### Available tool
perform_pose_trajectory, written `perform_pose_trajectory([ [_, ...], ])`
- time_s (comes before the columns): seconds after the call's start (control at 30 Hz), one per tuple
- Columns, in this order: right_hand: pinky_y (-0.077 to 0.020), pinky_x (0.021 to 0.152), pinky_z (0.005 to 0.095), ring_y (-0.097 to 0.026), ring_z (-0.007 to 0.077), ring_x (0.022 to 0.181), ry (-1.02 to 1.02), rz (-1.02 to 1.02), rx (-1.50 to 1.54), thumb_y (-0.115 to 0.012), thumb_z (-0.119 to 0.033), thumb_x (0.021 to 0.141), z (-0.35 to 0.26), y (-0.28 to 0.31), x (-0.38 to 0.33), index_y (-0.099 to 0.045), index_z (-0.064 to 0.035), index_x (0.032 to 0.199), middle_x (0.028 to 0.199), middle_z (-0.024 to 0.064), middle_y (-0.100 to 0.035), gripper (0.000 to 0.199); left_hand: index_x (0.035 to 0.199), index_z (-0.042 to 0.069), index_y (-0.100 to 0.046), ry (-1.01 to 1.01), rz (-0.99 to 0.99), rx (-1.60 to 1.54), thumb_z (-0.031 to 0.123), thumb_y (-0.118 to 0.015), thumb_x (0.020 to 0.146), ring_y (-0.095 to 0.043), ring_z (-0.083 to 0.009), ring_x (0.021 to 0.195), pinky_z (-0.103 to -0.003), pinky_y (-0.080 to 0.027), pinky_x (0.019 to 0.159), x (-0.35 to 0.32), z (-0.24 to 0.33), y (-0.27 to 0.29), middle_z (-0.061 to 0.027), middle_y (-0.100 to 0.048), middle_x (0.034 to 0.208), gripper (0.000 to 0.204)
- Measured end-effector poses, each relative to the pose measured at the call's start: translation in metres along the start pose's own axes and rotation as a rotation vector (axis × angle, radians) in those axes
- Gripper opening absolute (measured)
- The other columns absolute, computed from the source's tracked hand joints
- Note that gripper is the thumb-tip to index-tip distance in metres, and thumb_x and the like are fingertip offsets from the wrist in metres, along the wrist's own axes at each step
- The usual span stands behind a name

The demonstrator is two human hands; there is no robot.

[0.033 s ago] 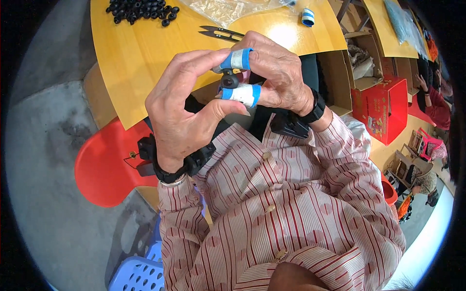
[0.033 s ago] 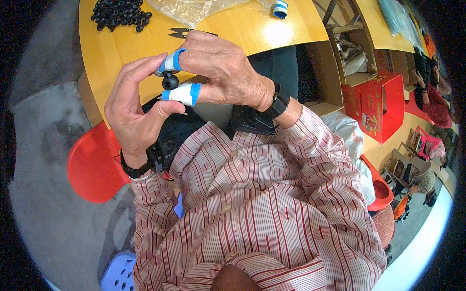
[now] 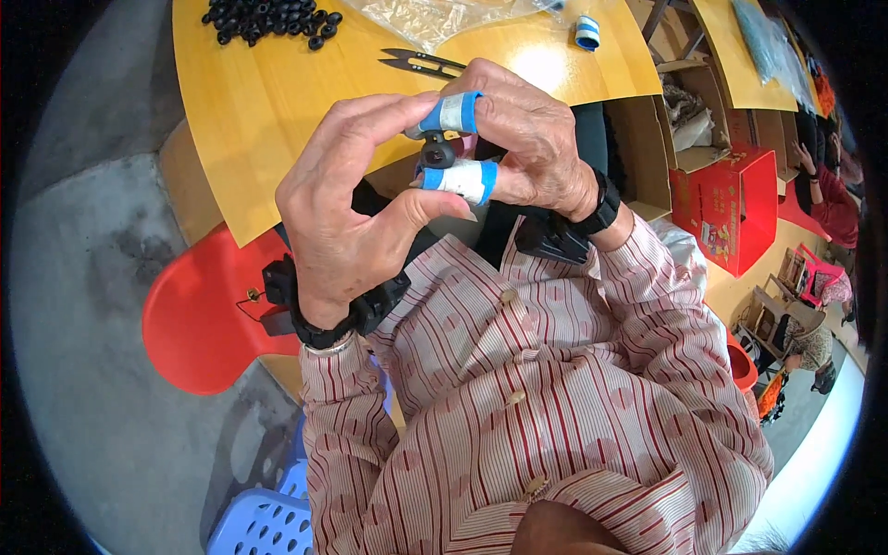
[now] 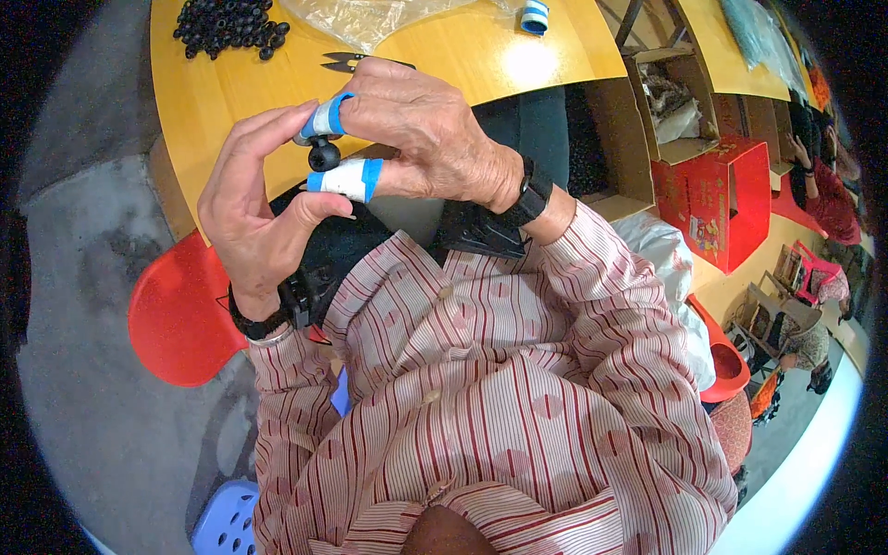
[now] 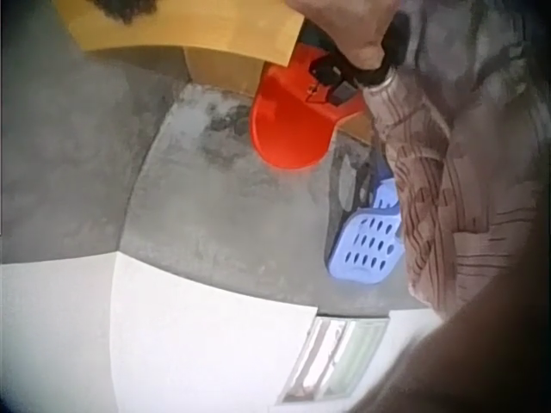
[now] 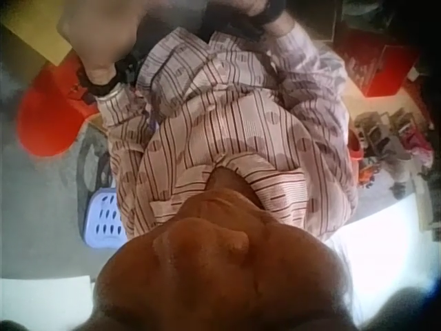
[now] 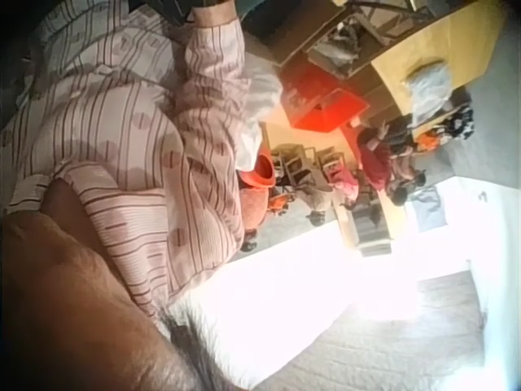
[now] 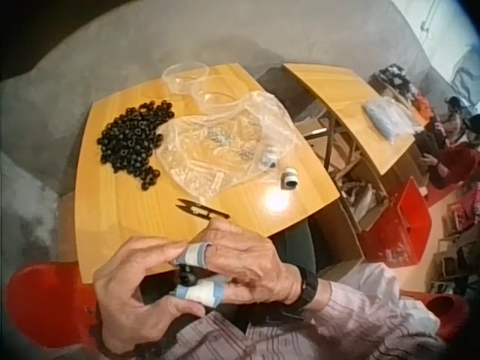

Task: The person assembles rubber components by inserting small pins into them by hand and sorts the rubber pieces across the table.

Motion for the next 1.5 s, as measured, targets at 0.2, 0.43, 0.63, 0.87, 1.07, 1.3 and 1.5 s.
perform_pose_trajectory([
  [0.2,-0.0436,0.059,0.0340,-0.052,0.0252,0.065,0.040,0.017,-0.036,-0.077,-0.029,0.064,0.001,0.001,0.003,-0.061,-0.0031,0.082,0.069,0.0083,-0.053,0.036,0.101,0.000,-0.062,-0.032,-0.019,-0.019,0.024,-0.081,0.062,-0.062,-0.0255,0.088,-0.031,-0.049,0.076,0.009,0.003,0.001,-0.0124,-0.063,0.095,0.050],
  [0.43,-0.0475,0.067,0.0374,-0.058,0.0301,0.074,0.122,0.026,-0.033,-0.076,-0.029,0.064,0.001,0.001,0.006,-0.059,-0.0016,0.084,0.074,0.0119,-0.056,0.038,0.101,0.000,-0.063,-0.034,-0.034,-0.014,0.025,-0.080,0.063,-0.061,-0.0261,0.088,-0.031,-0.049,0.076,0.006,0.000,0.005,-0.0128,-0.063,0.096,0.049],
  [0.63,-0.0479,0.068,0.0372,-0.059,0.0294,0.075,0.076,0.067,-0.056,-0.078,-0.029,0.063,0.011,0.000,0.003,-0.062,-0.0035,0.088,0.077,0.0117,-0.059,0.038,0.117,-0.001,-0.054,0.101,-0.034,-0.068,0.023,-0.079,0.068,-0.057,-0.0216,0.095,-0.031,-0.046,0.082,0.000,-0.003,-0.002,-0.0122,-0.059,0.106,0.060],
  [0.87,-0.0470,0.069,0.0330,-0.058,0.0245,0.076,-0.065,0.043,0.018,-0.078,-0.027,0.064,0.013,0.003,-0.005,-0.066,-0.0054,0.095,0.081,0.0086,-0.060,0.039,0.129,-0.002,-0.040,0.381,-0.030,-0.575,0.019,-0.072,0.079,-0.052,-0.0167,0.099,-0.029,-0.042,0.087,-0.017,-0.014,-0.007,-0.0111,-0.054,0.113,0.063],
  [1.07,-0.0466,0.071,0.0324,-0.057,0.0239,0.082,-0.035,0.084,-0.013,-0.078,-0.023,0.064,0.011,0.002,-0.007,-0.066,-0.0069,0.094,0.091,0.0090,-0.060,0.036,0.116,-0.006,-0.050,0.800,0.029,-0.961,0.012,-0.063,0.086,-0.055,-0.0125,0.096,-0.025,-0.042,0.087,-0.019,-0.011,-0.015,-0.0083,-0.058,0.105,0.038],
  [1.3,-0.0457,0.072,0.0339,-0.056,0.0249,0.082,0.000,-0.060,-0.109,-0.074,-0.016,0.066,0.011,0.005,-0.011,-0.064,-0.0082,0.102,0.091,0.0070,-0.060,0.038,0.105,-0.007,-0.057,0.768,-0.004,-0.865,0.004,-0.064,0.084,-0.057,-0.0102,0.086,-0.023,-0.046,0.080,-0.021,-0.011,-0.018,-0.0070,-0.061,0.096,0.025],
  [1.5,-0.0475,0.080,0.0290,-0.059,0.0187,0.093,-0.382,-0.148,0.132,-0.060,-0.009,0.086,0.019,0.026,-0.023,-0.057,-0.0014,0.117,0.097,0.0090,-0.062,0.032,0.094,-0.006,-0.062,0.606,0.080,-0.392,0.001,-0.067,0.079,-0.058,-0.0112,0.079,-0.023,-0.048,0.072,-0.023,-0.008,-0.017,-0.0069,-0.063,0.088,0.018],
])
Point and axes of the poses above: each hand's wrist, its own x-axis towards the middle knuckle, its own y-axis out of the back of the hand, z = x × y, the point moved 2 cm from there along x, towards the middle knuckle
